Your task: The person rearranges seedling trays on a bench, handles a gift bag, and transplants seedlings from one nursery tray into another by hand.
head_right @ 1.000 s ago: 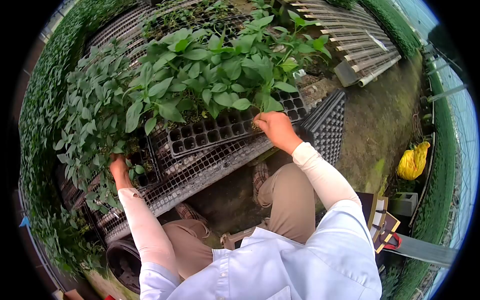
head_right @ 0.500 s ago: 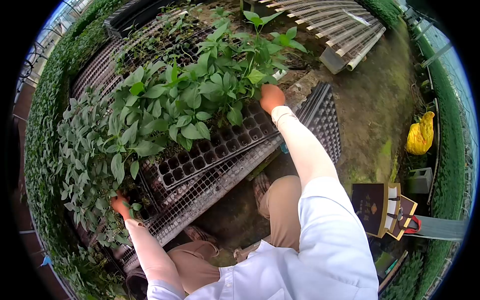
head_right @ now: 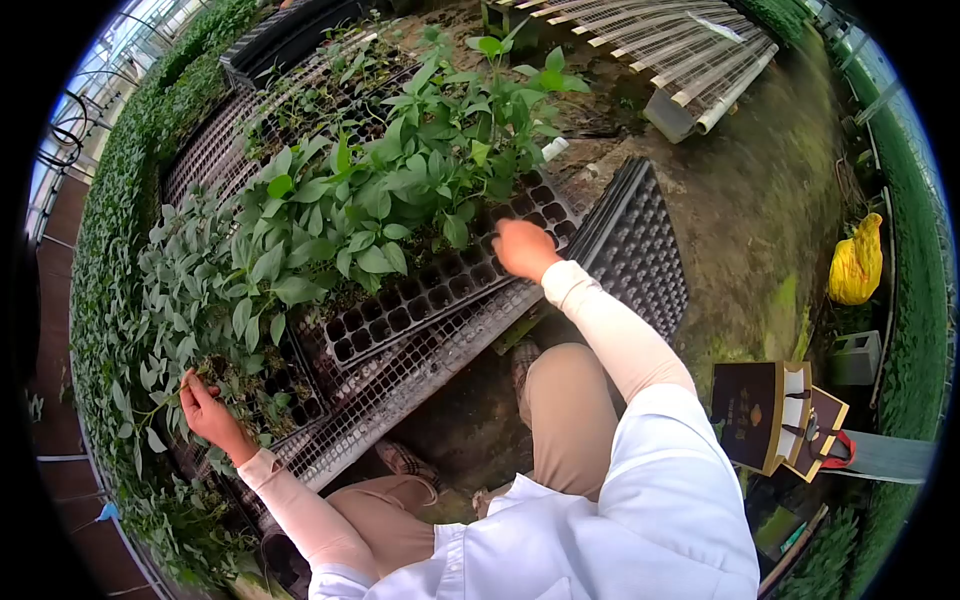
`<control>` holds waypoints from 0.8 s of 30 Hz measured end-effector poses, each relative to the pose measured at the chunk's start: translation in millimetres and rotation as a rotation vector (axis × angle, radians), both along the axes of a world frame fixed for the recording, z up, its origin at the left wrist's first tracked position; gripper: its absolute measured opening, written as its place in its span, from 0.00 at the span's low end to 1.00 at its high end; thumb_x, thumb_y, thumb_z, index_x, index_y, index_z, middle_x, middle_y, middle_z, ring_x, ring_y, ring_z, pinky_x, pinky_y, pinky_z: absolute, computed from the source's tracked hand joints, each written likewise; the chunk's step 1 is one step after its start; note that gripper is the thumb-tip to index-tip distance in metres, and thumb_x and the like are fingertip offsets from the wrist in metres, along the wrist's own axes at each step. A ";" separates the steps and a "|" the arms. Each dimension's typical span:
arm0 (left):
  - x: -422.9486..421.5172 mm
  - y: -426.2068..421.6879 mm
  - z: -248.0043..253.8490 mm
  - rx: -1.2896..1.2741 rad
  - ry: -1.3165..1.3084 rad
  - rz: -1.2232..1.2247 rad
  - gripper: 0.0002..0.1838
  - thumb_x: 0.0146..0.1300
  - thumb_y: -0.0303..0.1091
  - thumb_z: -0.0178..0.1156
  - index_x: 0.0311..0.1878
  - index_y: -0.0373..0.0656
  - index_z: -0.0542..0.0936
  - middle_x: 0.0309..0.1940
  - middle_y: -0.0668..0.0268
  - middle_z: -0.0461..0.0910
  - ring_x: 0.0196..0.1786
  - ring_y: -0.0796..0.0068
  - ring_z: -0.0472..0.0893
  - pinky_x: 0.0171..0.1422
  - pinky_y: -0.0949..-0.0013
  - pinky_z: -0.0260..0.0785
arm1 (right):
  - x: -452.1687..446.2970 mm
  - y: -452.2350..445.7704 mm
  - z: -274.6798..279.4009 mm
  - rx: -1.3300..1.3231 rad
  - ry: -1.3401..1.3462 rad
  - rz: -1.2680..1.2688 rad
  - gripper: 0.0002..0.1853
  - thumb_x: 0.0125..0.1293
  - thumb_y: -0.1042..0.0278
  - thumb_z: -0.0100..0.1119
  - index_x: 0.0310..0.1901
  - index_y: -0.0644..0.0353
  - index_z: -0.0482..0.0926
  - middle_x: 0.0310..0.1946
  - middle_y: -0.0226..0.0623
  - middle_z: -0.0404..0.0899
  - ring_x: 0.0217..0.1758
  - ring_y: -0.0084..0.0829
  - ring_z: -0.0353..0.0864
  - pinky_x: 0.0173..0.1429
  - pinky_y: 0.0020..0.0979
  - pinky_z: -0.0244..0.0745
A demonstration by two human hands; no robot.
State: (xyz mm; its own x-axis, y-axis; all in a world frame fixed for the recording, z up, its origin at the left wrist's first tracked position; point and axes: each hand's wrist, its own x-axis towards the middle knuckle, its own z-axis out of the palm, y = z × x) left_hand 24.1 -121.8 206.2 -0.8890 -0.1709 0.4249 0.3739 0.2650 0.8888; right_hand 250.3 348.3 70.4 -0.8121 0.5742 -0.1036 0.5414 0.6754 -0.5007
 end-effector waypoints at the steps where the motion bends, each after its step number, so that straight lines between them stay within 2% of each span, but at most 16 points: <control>1: 16.2 15.2 15.1 -0.008 0.003 -0.076 0.11 0.77 0.36 0.56 0.50 0.41 0.84 0.32 0.76 0.76 0.31 0.88 0.68 0.34 0.79 0.62 | 8.5 -22.2 16.6 -0.014 -0.055 0.138 0.17 0.66 0.57 0.58 0.47 0.61 0.83 0.42 0.52 0.84 0.50 0.54 0.83 0.53 0.51 0.77; 3: 45.0 48.1 26.8 -0.029 -0.045 -0.265 0.11 0.76 0.37 0.58 0.50 0.39 0.83 0.31 0.76 0.77 0.28 0.90 0.65 0.31 0.81 0.57 | 18.3 -64.2 50.2 -0.038 -0.174 0.299 0.15 0.66 0.55 0.59 0.40 0.58 0.86 0.41 0.47 0.86 0.49 0.51 0.84 0.52 0.49 0.77; 5: 85.1 102.2 32.5 -0.044 -0.136 -0.391 0.11 0.75 0.35 0.59 0.49 0.38 0.84 0.31 0.75 0.78 0.28 0.90 0.67 0.32 0.82 0.58 | 25.6 -101.6 65.4 -0.052 -0.166 0.366 0.12 0.64 0.59 0.61 0.39 0.57 0.87 0.40 0.45 0.87 0.48 0.48 0.86 0.48 0.45 0.79; 8: 129.1 174.7 6.3 -0.137 -0.289 -0.706 0.09 0.73 0.30 0.61 0.50 0.37 0.84 0.32 0.76 0.80 0.27 0.90 0.68 0.31 0.82 0.61 | 35.2 -136.7 56.1 -0.001 -0.195 0.526 0.08 0.59 0.67 0.63 0.38 0.54 0.89 0.40 0.39 0.88 0.47 0.41 0.88 0.46 0.40 0.79; 9: 144.4 202.3 -5.2 -0.188 -0.353 -0.749 0.09 0.71 0.29 0.61 0.49 0.36 0.85 0.30 0.75 0.80 0.27 0.91 0.69 0.31 0.81 0.62 | 34.5 -140.2 54.9 0.018 -0.312 0.646 0.07 0.62 0.67 0.61 0.38 0.55 0.87 0.38 0.38 0.87 0.44 0.44 0.87 0.46 0.45 0.78; 10: 153.1 226.7 -21.0 -0.271 -0.336 -0.839 0.09 0.70 0.28 0.62 0.47 0.34 0.85 0.26 0.75 0.79 0.25 0.90 0.70 0.29 0.80 0.63 | 34.9 -144.9 46.7 0.036 -0.311 0.673 0.07 0.62 0.68 0.61 0.38 0.55 0.87 0.39 0.37 0.88 0.44 0.42 0.88 0.46 0.43 0.78; 12: 170.6 282.6 -41.8 -0.372 -0.349 -0.941 0.09 0.69 0.29 0.63 0.46 0.33 0.85 0.22 0.74 0.76 0.22 0.87 0.69 0.27 0.77 0.63 | 37.1 -149.9 27.1 0.061 -0.334 0.707 0.07 0.62 0.68 0.62 0.39 0.53 0.88 0.41 0.36 0.88 0.44 0.40 0.88 0.45 0.42 0.78; 14: 170.3 332.7 -64.5 -0.448 -0.339 -1.014 0.11 0.71 0.31 0.62 0.50 0.36 0.85 0.23 0.75 0.77 0.23 0.89 0.70 0.28 0.79 0.65 | 36.9 -150.3 17.8 0.048 -0.377 0.743 0.07 0.62 0.68 0.64 0.40 0.52 0.88 0.44 0.34 0.87 0.47 0.38 0.87 0.46 0.41 0.79; 15: 171.0 360.2 -66.8 -0.430 -0.326 -1.046 0.12 0.71 0.33 0.62 0.50 0.36 0.85 0.23 0.75 0.77 0.23 0.89 0.71 0.27 0.78 0.65 | 31.6 -150.3 5.5 -0.010 -0.425 0.738 0.12 0.61 0.64 0.64 0.45 0.52 0.89 0.48 0.32 0.88 0.51 0.36 0.88 0.47 0.40 0.80; 19: 158.6 444.0 -91.6 -0.476 -0.272 -1.035 0.13 0.70 0.34 0.63 0.52 0.36 0.85 0.22 0.74 0.76 0.22 0.89 0.70 0.26 0.77 0.64 | 17.2 -162.7 -14.6 0.004 -0.379 0.806 0.14 0.59 0.65 0.64 0.46 0.50 0.89 0.47 0.32 0.88 0.44 0.37 0.89 0.38 0.41 0.81; 20: 150.4 459.6 -106.7 -0.562 -0.185 -0.984 0.13 0.70 0.39 0.60 0.48 0.40 0.84 0.24 0.63 0.81 0.25 0.69 0.78 0.35 0.65 0.70 | 14.1 -169.2 -27.6 -0.017 -0.347 0.784 0.14 0.59 0.65 0.64 0.47 0.50 0.89 0.46 0.30 0.87 0.43 0.36 0.88 0.37 0.42 0.80; 21: 143.8 473.2 -120.1 -0.569 -0.189 -0.984 0.13 0.70 0.39 0.60 0.48 0.40 0.84 0.24 0.63 0.81 0.25 0.69 0.78 0.35 0.65 0.70 | 12.1 -174.7 -37.0 -0.034 -0.316 0.764 0.15 0.59 0.65 0.63 0.48 0.49 0.88 0.46 0.29 0.87 0.43 0.35 0.88 0.36 0.42 0.80; 23: 135.5 496.3 -141.5 -0.603 0.069 -0.839 0.13 0.71 0.42 0.60 0.47 0.43 0.85 0.30 0.58 0.84 0.34 0.56 0.83 0.42 0.58 0.72 | 10.9 -184.5 -49.2 -0.019 -0.287 0.753 0.16 0.59 0.65 0.63 0.49 0.49 0.88 0.46 0.28 0.87 0.42 0.36 0.88 0.35 0.42 0.79; 24: 137.5 504.0 -143.0 -0.627 0.051 -0.771 0.13 0.71 0.43 0.59 0.46 0.46 0.85 0.35 0.56 0.86 0.41 0.51 0.83 0.46 0.55 0.73 | 10.1 -190.6 -56.4 -0.001 -0.260 0.741 0.16 0.60 0.65 0.62 0.51 0.48 0.87 0.45 0.26 0.86 0.41 0.36 0.87 0.33 0.42 0.79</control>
